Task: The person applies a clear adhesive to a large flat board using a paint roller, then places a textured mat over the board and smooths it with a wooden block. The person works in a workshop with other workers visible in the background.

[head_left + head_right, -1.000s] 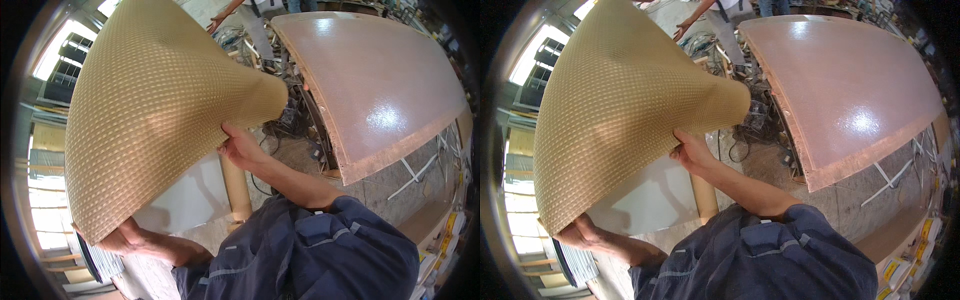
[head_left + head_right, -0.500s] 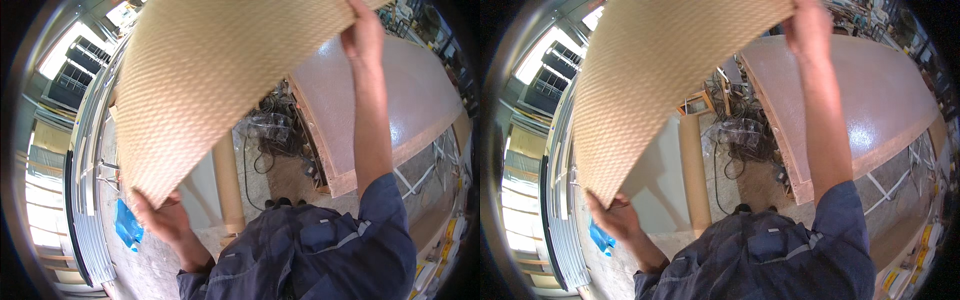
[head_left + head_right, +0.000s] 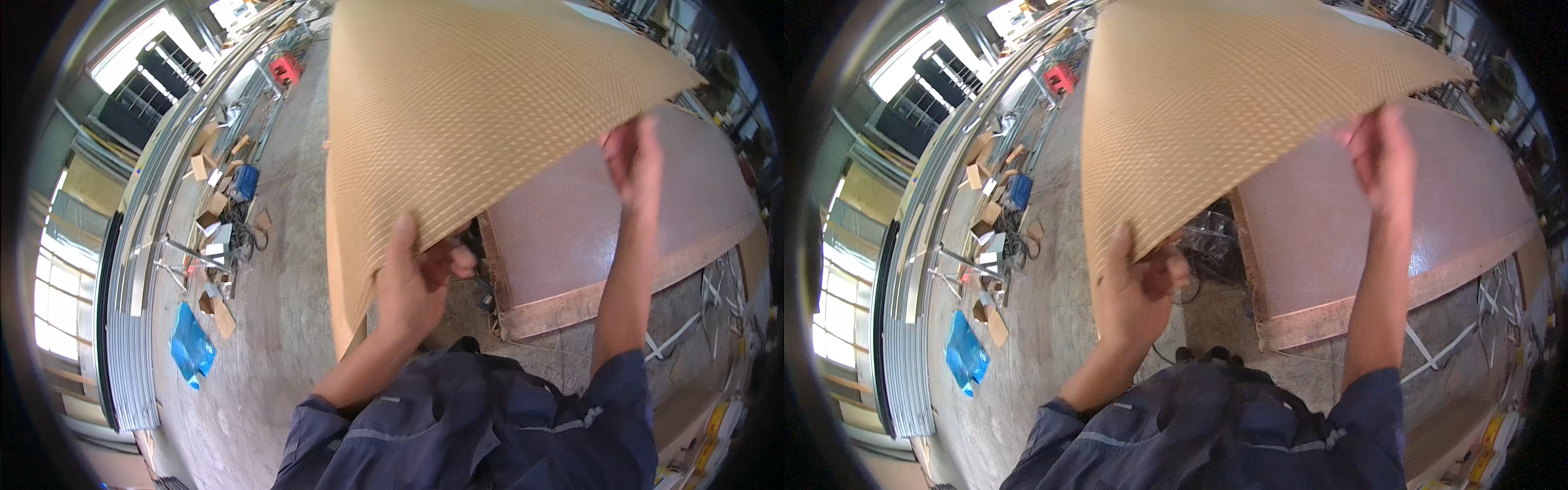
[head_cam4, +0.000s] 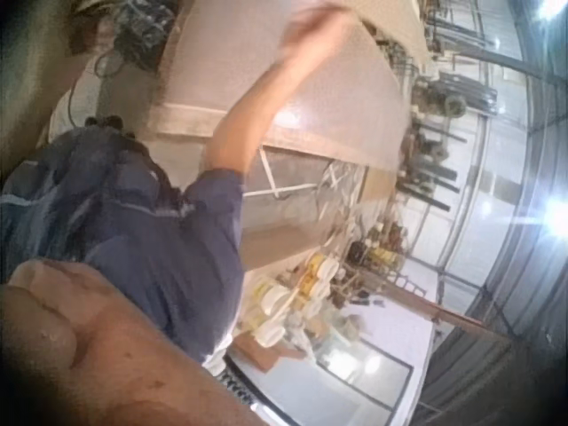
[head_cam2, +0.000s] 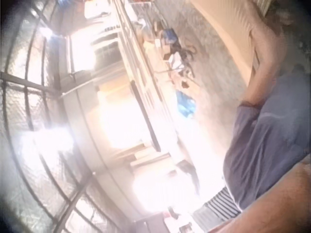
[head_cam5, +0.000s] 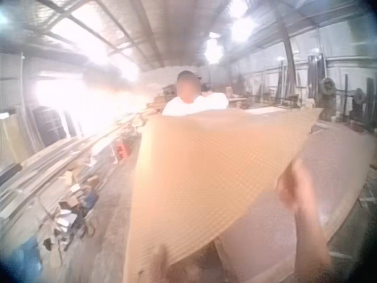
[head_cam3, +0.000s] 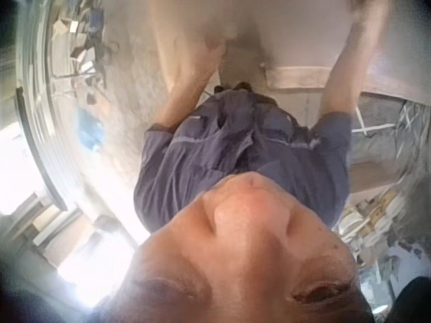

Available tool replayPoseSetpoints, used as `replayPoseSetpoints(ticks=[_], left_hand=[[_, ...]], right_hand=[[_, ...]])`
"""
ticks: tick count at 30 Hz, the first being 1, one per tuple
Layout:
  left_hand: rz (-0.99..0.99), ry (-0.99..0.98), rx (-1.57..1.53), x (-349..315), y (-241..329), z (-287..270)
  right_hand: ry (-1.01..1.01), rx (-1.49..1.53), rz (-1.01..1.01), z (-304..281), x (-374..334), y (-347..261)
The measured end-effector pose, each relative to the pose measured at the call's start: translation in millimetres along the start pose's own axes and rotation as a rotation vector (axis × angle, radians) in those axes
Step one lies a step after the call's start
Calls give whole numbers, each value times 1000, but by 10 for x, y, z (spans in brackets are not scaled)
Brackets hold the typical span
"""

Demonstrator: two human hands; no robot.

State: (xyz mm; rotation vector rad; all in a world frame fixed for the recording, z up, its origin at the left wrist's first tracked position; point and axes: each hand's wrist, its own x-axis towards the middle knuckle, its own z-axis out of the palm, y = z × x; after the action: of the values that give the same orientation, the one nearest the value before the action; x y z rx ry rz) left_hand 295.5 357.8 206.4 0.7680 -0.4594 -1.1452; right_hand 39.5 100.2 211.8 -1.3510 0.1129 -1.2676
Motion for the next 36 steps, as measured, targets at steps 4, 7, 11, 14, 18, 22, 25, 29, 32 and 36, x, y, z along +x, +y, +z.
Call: replayPoseSetpoints(ticks=[4,7,11,14,18,22,25,29,32,36], left_hand=[[-44,-53,-87,89,-207,122],[-111,-127,-87,189,-440,403],[-200,-235,-33,254,-800,959],[-206,-271,-37,382,-1060,1094],[-242,-480,-64,383,-1298,1439],[-306,-835,91,91,-1210,1176],[396,-862,383,-283,-953,459],[765,-475,1051,-128,-558,-934],[521,-371,1462,-238,-525,-1812],[449,-292,1583,-510,-751,-2711]], right_hand=[[-160,-320,499,1014,-1308,1168],[-241,90,668,1721,-2119,1654],[-258,229,838,1914,-2428,1885],[-249,227,929,2293,-2139,1629],[57,-126,773,2302,-2039,1542],[214,-604,596,2130,-1975,1592],[130,-946,645,1652,-1939,1484],[343,-740,569,1744,-1329,776],[576,-922,518,1699,-883,325],[674,-1257,275,1487,-226,-303]])
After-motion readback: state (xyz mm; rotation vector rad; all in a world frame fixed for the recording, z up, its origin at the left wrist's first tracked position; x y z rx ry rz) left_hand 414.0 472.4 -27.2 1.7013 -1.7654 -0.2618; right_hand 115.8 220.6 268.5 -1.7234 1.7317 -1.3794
